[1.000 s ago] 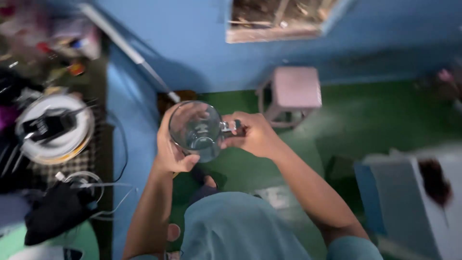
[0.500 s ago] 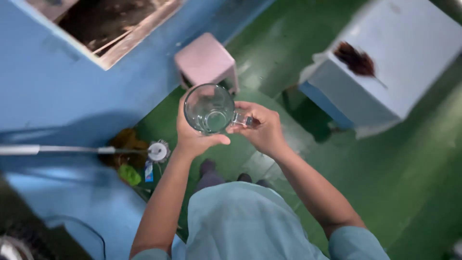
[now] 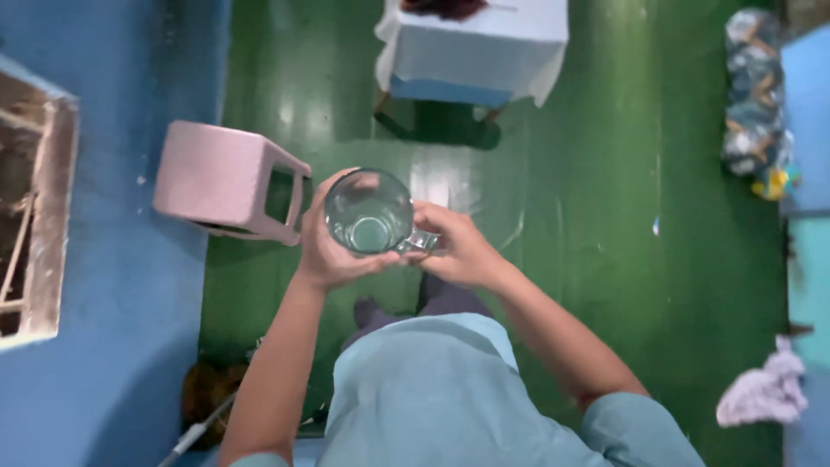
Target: Wiping plates, mugs, and glasses with a cleaning cloth and arranging them on a table.
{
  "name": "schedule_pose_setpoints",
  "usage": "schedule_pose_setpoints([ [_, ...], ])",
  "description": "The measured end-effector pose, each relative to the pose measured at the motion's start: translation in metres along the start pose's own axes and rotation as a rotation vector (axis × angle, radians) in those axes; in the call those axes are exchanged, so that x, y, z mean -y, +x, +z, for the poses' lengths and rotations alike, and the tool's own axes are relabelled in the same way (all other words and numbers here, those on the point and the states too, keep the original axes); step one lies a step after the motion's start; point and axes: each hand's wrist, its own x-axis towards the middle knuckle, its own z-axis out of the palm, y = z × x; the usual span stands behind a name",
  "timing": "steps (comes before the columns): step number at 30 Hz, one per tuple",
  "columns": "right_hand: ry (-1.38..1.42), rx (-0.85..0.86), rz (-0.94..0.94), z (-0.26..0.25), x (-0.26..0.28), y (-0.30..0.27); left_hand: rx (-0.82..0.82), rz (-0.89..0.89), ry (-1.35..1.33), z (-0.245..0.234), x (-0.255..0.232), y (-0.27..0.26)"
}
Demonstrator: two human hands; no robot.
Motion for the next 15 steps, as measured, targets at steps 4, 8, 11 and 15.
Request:
schedule_pose_setpoints([
  [4,0.088,-0.129,-0.029,-0.016,-0.027,-0.031,0.135,-0.044,-0.028,0.024,0.018,0.028],
  [8,0.336,-0.254,0.058,-0.042,-0.035,-0.05,0.275,-0.1,-0.193,0.06,0.039,0.058],
  [11,0.459,-0.334,0.087,-0.07,-0.047,-0.055,0.337,-0.113,-0.161,0.09,0.052,0.086],
  [15,0.427,-0.345,0.138,-0.126,-0.053,-0.054,0.409,-0.106,-0.074,0.133,0.065,0.12],
])
